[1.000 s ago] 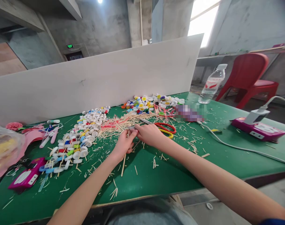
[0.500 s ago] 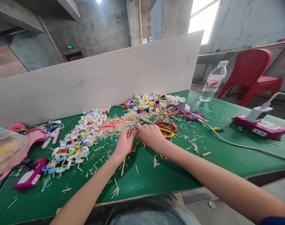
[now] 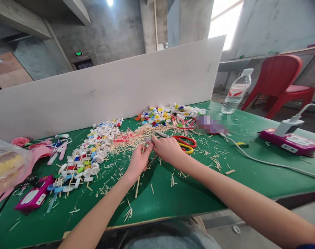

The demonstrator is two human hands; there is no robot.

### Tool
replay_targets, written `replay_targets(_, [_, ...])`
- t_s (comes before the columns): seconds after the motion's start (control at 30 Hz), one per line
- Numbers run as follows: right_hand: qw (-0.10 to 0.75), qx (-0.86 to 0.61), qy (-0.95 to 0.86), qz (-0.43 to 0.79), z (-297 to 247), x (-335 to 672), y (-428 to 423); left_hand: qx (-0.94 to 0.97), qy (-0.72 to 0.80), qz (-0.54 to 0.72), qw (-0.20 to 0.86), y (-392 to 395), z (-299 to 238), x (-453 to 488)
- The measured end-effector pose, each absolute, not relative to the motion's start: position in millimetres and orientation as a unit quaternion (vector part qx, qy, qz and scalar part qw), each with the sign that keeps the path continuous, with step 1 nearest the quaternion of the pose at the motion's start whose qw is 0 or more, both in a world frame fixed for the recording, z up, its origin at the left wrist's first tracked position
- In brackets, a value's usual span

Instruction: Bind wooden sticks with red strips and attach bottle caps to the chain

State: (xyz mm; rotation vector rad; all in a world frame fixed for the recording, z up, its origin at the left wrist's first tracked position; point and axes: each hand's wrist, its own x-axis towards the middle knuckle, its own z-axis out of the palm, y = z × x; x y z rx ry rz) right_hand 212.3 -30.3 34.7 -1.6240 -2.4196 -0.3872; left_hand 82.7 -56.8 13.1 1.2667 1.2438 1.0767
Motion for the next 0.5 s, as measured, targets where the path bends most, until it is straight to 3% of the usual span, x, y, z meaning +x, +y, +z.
replay_targets(0.33, [0.102, -0.452, -0.882, -0.093, 30, 228, -16, 0.520, 0.473, 0.444, 0.556, -55, 12, 82])
replay_targets(0.5, [0.080, -0.490, -0.857, -0.138, 33, 219, -27, 0.509, 0.483, 0.456, 0.548, -58, 12, 84])
